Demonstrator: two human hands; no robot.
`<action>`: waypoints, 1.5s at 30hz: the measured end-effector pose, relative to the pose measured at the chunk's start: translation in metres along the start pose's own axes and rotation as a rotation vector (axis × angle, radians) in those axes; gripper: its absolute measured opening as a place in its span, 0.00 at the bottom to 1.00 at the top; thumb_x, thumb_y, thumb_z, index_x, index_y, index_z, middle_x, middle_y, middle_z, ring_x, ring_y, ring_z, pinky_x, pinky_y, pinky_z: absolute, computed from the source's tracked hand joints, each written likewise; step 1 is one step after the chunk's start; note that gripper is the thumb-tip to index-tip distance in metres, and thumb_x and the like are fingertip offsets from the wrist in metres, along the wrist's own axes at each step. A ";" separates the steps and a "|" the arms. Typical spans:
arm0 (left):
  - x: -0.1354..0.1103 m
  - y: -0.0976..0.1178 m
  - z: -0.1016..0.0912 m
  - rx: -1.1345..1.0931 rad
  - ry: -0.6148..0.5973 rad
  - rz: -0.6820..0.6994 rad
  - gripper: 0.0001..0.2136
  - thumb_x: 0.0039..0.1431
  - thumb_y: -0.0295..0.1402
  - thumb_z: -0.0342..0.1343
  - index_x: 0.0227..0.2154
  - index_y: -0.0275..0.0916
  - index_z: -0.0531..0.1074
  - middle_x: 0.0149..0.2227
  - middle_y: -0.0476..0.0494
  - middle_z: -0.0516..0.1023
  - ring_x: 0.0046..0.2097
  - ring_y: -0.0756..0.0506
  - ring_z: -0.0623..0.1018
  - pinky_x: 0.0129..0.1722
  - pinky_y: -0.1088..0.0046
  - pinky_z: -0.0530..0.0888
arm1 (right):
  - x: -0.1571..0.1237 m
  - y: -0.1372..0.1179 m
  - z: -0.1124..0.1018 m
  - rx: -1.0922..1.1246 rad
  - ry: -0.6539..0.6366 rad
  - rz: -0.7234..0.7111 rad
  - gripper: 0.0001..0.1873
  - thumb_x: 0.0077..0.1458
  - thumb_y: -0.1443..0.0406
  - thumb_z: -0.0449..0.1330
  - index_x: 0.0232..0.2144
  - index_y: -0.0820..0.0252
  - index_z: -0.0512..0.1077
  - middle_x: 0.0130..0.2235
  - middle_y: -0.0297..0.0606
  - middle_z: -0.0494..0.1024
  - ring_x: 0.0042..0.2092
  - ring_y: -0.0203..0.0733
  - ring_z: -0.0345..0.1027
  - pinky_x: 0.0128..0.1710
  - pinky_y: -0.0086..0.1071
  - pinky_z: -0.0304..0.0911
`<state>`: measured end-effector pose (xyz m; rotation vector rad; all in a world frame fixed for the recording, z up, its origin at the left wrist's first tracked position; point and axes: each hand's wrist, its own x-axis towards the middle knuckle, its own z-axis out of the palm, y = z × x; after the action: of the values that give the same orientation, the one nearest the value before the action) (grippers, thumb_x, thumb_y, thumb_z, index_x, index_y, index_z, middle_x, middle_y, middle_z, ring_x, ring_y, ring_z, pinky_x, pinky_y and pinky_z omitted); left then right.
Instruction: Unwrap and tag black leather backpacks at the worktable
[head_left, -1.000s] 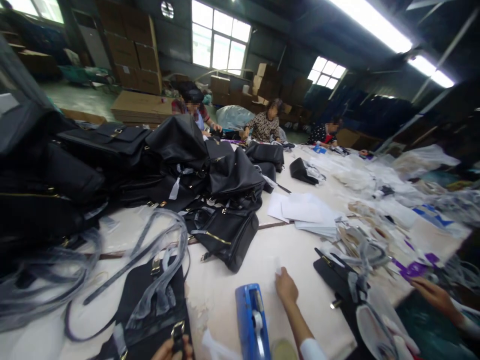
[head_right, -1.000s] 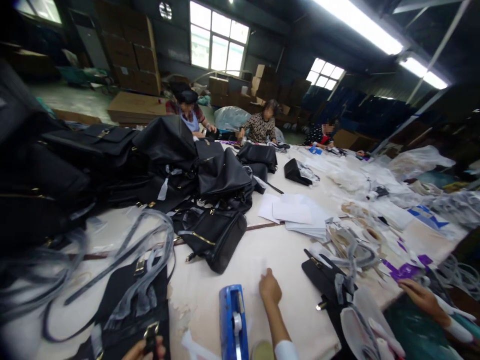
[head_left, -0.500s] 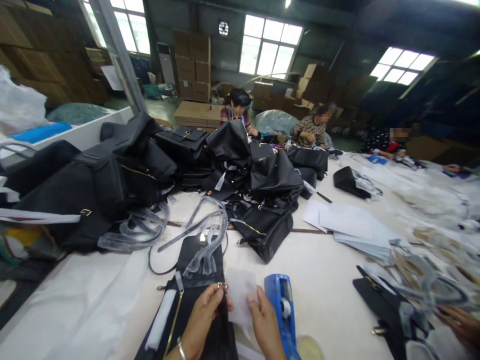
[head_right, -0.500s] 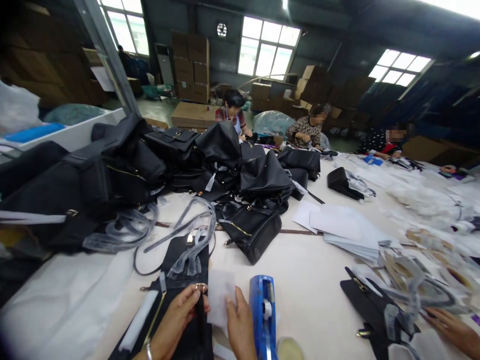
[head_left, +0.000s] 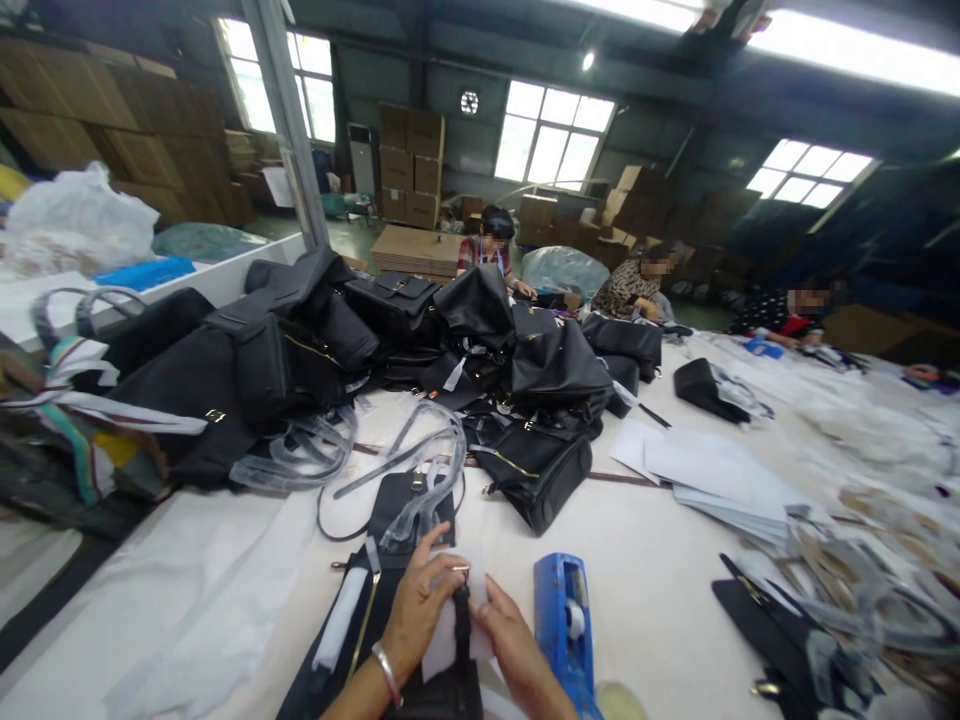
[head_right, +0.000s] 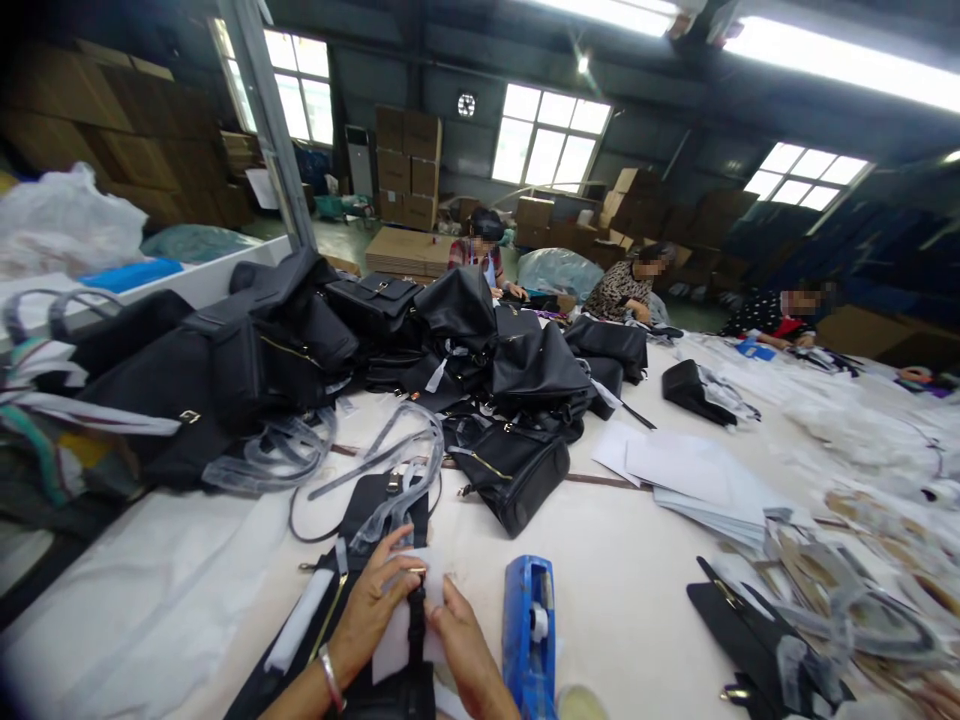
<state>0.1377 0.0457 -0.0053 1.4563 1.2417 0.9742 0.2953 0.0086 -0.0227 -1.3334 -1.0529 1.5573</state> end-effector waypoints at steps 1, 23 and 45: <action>0.001 -0.003 -0.001 -0.021 0.010 -0.012 0.12 0.58 0.40 0.53 0.40 0.42 0.77 0.60 0.41 0.62 0.58 0.38 0.66 0.59 0.60 0.61 | -0.002 -0.003 0.001 0.049 -0.035 0.002 0.27 0.52 0.53 0.57 0.53 0.55 0.67 0.53 0.41 0.72 0.57 0.50 0.62 0.54 0.43 0.59; -0.007 0.004 0.026 -0.493 -0.117 -0.327 0.21 0.54 0.48 0.56 0.41 0.35 0.76 0.36 0.42 0.79 0.37 0.43 0.75 0.43 0.68 0.71 | -0.001 -0.034 -0.019 -0.602 0.177 -0.389 0.17 0.56 0.60 0.57 0.49 0.50 0.69 0.50 0.37 0.73 0.53 0.45 0.66 0.53 0.34 0.61; -0.020 -0.003 0.045 -0.421 -0.117 -0.300 0.20 0.58 0.46 0.53 0.45 0.35 0.75 0.37 0.41 0.79 0.40 0.43 0.75 0.43 0.70 0.70 | -0.006 -0.029 -0.023 -0.504 0.205 -0.276 0.06 0.59 0.62 0.53 0.34 0.55 0.69 0.35 0.33 0.75 0.39 0.39 0.69 0.39 0.28 0.62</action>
<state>0.1769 0.0189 -0.0185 0.9538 1.0541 0.8673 0.3201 0.0139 0.0047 -1.5575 -1.4847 0.9608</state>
